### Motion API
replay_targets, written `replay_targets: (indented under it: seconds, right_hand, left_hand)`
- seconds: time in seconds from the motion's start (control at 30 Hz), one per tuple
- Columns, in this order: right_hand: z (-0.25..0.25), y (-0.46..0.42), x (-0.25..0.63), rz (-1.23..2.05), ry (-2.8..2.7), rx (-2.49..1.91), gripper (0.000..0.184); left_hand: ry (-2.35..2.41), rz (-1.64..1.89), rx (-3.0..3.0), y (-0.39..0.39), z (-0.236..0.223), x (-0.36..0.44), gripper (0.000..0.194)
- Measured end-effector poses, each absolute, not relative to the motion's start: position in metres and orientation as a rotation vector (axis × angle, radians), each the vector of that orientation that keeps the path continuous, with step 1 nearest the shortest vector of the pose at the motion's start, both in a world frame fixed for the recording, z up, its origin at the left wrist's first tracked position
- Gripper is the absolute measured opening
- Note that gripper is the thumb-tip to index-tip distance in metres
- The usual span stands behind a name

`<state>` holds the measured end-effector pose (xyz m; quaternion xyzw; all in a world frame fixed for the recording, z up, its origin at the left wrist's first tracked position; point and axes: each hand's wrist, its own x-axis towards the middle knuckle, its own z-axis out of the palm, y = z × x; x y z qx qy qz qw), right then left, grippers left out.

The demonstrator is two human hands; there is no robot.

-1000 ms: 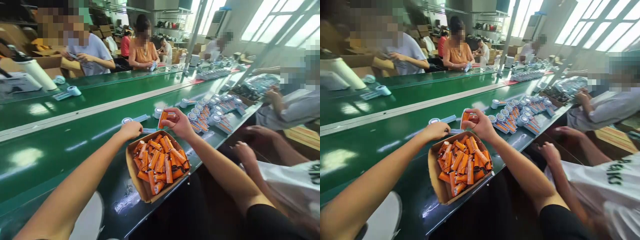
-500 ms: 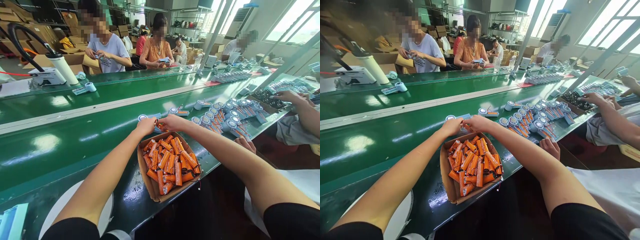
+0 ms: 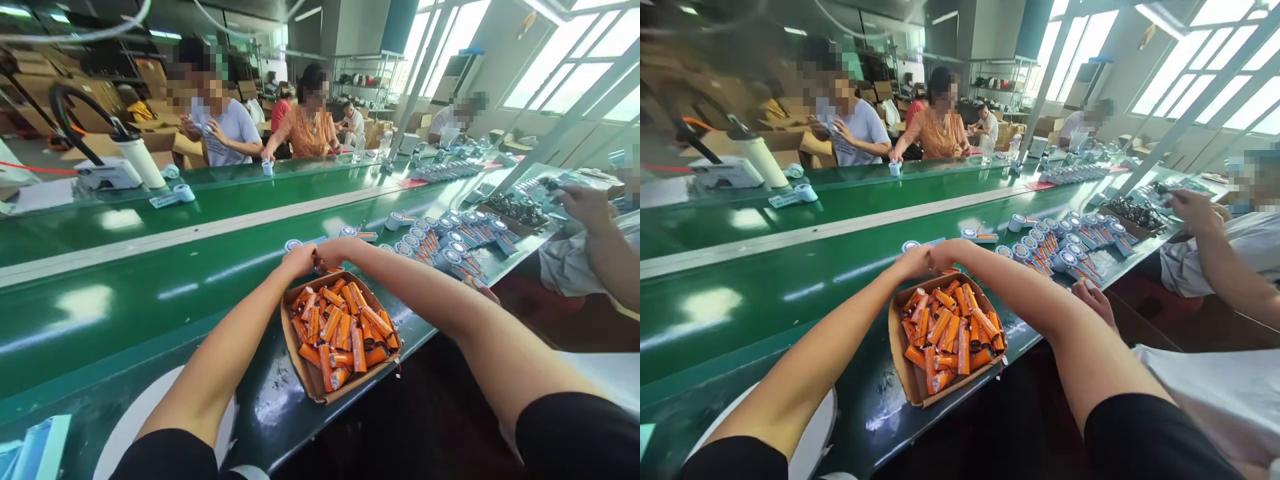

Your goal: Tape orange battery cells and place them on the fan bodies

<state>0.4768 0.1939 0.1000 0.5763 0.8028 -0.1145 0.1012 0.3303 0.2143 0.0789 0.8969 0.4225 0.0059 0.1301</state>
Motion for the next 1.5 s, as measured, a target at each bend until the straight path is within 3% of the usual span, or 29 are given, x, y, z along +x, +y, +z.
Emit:
replay_targets:
  seconds: [0.2,0.33,0.47,0.57,0.67,0.83,0.93,1.03,1.17,1.27,1.4,1.5]
  right_hand:
    - [0.108,0.207,0.486,-0.337,2.482,1.944,0.044]
    - [0.083,0.23,0.463,-0.373,2.46,2.006,0.057]
    - [0.082,0.23,0.435,-0.37,2.443,2.008,0.066]
    - [0.094,0.2,0.409,-0.401,2.545,1.926,0.07]
    - [0.096,0.157,0.366,-0.505,2.755,1.514,0.073]
    - [0.083,0.108,0.302,-0.544,2.634,1.054,0.077]
    - [0.089,0.087,0.298,-0.505,2.65,1.172,0.086]
    - [0.1,0.053,0.315,-0.757,2.852,1.42,0.076]
    - [0.097,-0.025,0.323,-1.68,2.666,1.478,0.074]
    - [0.073,-0.079,0.308,-2.045,2.42,1.158,0.038]
    - [0.052,-0.103,0.304,-1.747,2.61,0.763,0.033]
    - [0.065,-0.081,0.329,-1.234,2.836,0.994,0.026]
  left_hand:
    - [1.551,0.113,2.552,0.216,0.101,0.239,0.038]
    - [1.777,-0.062,2.437,0.241,0.101,0.181,0.033]
    - [1.813,-0.058,2.391,0.239,0.097,0.146,0.045]
    - [1.665,-0.019,2.542,0.191,0.101,0.115,0.049]
    - [1.314,-0.31,2.644,0.112,0.098,0.074,0.037]
    - [1.311,-0.498,2.513,0.0,0.065,0.022,0.097]
    - [1.507,-0.386,2.48,-0.031,0.047,0.007,0.084]
    - [1.569,0.036,2.562,-0.054,0.039,0.0,0.074]
    - [1.575,0.817,2.673,-0.079,0.039,0.013,0.078]
    - [1.507,1.102,2.625,-0.075,0.039,0.024,0.071]
    - [1.556,1.171,2.179,-0.048,0.035,0.028,0.067]
    - [1.593,1.167,2.103,-0.035,0.028,0.025,0.069]
